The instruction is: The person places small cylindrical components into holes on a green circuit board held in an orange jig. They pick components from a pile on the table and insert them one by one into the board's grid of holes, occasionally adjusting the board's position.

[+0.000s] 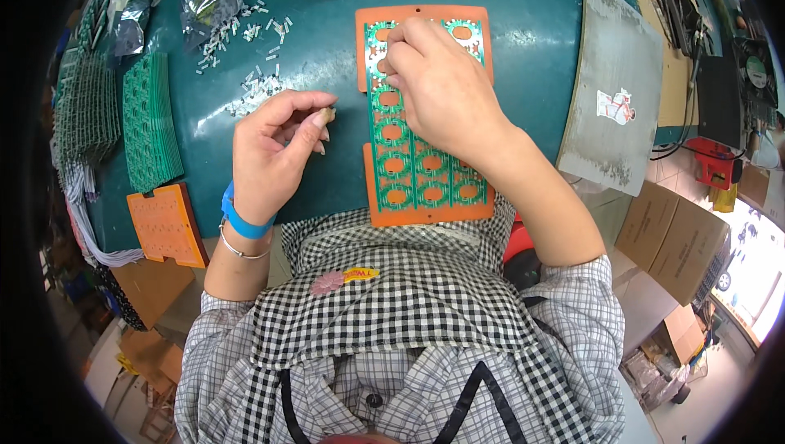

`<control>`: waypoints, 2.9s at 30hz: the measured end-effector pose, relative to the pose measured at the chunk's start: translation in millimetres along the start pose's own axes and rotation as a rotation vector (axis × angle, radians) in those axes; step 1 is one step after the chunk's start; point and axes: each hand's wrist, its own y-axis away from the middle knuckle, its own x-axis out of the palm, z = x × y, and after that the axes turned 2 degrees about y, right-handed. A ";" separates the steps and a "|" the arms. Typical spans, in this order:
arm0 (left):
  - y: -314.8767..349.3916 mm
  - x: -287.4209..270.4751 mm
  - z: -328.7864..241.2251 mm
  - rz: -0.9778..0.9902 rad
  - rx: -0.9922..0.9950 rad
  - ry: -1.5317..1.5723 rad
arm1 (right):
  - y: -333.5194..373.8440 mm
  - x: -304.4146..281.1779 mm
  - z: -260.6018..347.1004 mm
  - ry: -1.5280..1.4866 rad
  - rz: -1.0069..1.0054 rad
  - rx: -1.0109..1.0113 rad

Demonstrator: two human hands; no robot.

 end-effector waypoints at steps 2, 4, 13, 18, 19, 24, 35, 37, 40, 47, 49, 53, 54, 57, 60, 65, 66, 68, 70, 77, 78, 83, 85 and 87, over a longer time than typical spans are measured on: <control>0.8 1.8 0.5 0.012 -0.006 0.024 | 0.2 1.2 -0.5 0.001 -0.009 0.000; 1.8 3.3 0.6 0.015 -0.019 0.059 | -1.0 0.6 0.7 0.050 -0.023 -0.038; 6.9 13.5 -3.3 -0.015 -0.030 0.231 | 5.6 -14.5 9.9 -0.158 0.015 -0.030; 9.5 26.0 -7.7 -0.001 0.086 0.085 | 11.9 -14.2 26.4 -0.497 0.063 0.072; 9.9 26.6 -7.6 -0.002 0.111 0.074 | 11.2 -18.5 27.1 -0.560 0.068 0.125; 8.9 16.1 1.6 -0.013 0.039 0.131 | 22.3 -22.0 9.3 -0.287 0.049 0.010; 8.3 9.5 6.5 -0.035 -0.068 0.378 | 25.7 -13.0 3.2 -0.201 0.073 -0.062; 8.2 8.6 7.1 -0.025 -0.076 0.392 | 25.3 -15.2 3.7 -0.194 0.094 -0.056; 8.1 9.9 7.4 -0.021 -0.069 0.385 | 24.9 -16.1 5.5 -0.200 0.097 -0.060; 7.8 9.6 7.8 -0.011 -0.066 0.390 | 23.9 -15.4 4.1 -0.160 0.090 -0.098; 7.9 9.1 8.2 -0.006 -0.062 0.397 | 23.7 -16.1 4.0 -0.151 0.093 -0.106; 8.5 8.8 10.1 -0.009 -0.045 0.362 | 21.8 -13.7 5.0 -0.100 0.068 -0.127; 8.7 9.9 9.9 -0.017 -0.038 0.354 | 21.5 -12.2 5.0 -0.074 0.060 -0.145; 8.7 9.9 11.3 -0.005 -0.050 0.385 | 21.1 -10.6 7.6 0.001 0.064 -0.188; 8.5 8.2 12.3 0.014 -0.083 0.470 | 20.6 -11.1 9.4 0.040 0.089 -0.215; 6.6 7.1 4.1 0.018 -0.251 0.593 | 20.9 -12.7 10.3 0.066 0.113 -0.216; 6.6 6.6 3.0 0.018 -0.274 0.612 | 22.5 -12.6 9.8 0.068 0.127 -0.214; 6.0 5.9 2.3 0.023 -0.294 0.629 | 23.2 -15.7 10.8 0.042 0.119 -0.206; 7.3 6.3 5.2 0.027 -0.295 0.621 | 21.9 -20.6 15.2 -0.024 0.081 -0.194; 17.2 15.3 7.8 0.165 -0.395 0.849 | 18.1 -12.6 40.6 -0.036 -0.150 -0.395; 18.6 14.5 7.3 0.146 -0.359 0.775 | 18.9 -15.5 39.6 -0.075 -0.135 -0.363; 23.2 8.6 11.6 0.068 -0.291 0.613 | 25.6 -16.3 36.7 -0.182 -0.059 -0.255; 19.7 7.4 12.9 0.059 -0.335 0.668 | 27.9 -13.6 39.5 -0.189 -0.052 -0.245; 17.2 6.2 9.1 0.059 -0.404 0.744 | 30.8 -11.5 45.7 -0.187 -0.065 -0.236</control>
